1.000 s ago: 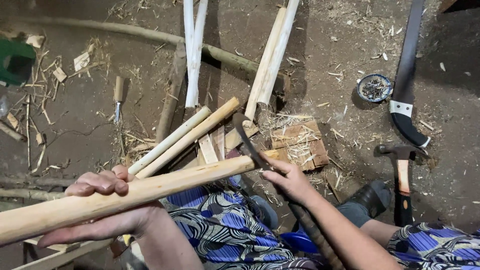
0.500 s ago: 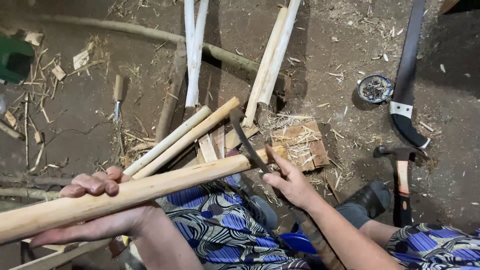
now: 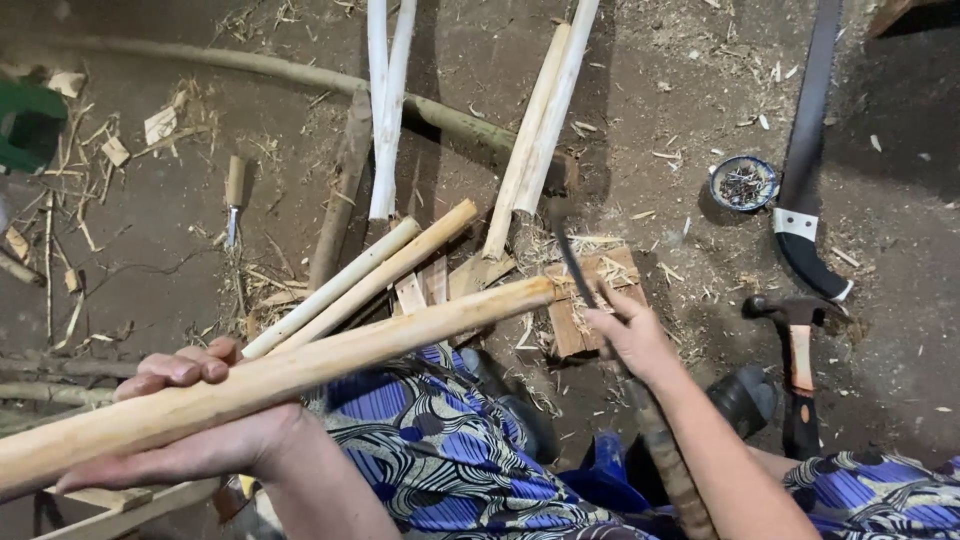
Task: Using hand tools to score, rotate, and shape wooden poles on the ground.
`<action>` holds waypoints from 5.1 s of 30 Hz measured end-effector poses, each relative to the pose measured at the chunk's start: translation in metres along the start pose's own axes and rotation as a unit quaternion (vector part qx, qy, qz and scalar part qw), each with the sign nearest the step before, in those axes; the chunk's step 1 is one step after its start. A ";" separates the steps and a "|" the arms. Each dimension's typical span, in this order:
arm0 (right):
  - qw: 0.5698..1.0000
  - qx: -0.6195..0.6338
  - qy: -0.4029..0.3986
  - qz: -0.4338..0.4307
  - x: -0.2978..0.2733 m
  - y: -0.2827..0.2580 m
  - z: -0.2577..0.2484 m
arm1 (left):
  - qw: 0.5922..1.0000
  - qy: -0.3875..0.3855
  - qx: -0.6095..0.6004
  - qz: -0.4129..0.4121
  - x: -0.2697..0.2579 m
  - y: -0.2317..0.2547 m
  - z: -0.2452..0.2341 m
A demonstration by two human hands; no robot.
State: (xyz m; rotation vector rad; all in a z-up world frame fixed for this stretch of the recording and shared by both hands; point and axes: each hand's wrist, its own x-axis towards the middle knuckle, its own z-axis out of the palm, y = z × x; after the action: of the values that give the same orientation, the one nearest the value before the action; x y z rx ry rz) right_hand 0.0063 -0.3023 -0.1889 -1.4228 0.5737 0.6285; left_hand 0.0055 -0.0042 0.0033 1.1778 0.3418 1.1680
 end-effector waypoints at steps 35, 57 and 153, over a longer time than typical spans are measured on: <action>0.989 -0.082 -0.038 -0.115 -0.011 -0.008 0.014 | 0.993 0.010 -0.004 -0.121 0.003 -0.007 0.004; 0.982 -0.067 -0.040 -0.173 -0.033 -0.018 -0.049 | 0.959 -0.149 -0.012 -0.240 -0.096 -0.067 0.052; 0.948 -0.215 -0.190 -0.135 -0.034 -0.004 0.028 | 0.987 -0.127 -0.088 -0.046 -0.041 -0.035 0.045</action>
State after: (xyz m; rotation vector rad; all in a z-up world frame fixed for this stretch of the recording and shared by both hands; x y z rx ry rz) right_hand -0.0152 -0.2767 -0.1608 -1.6912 -0.0741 0.8118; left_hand 0.0403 -0.0602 -0.0217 1.1284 0.0956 0.9344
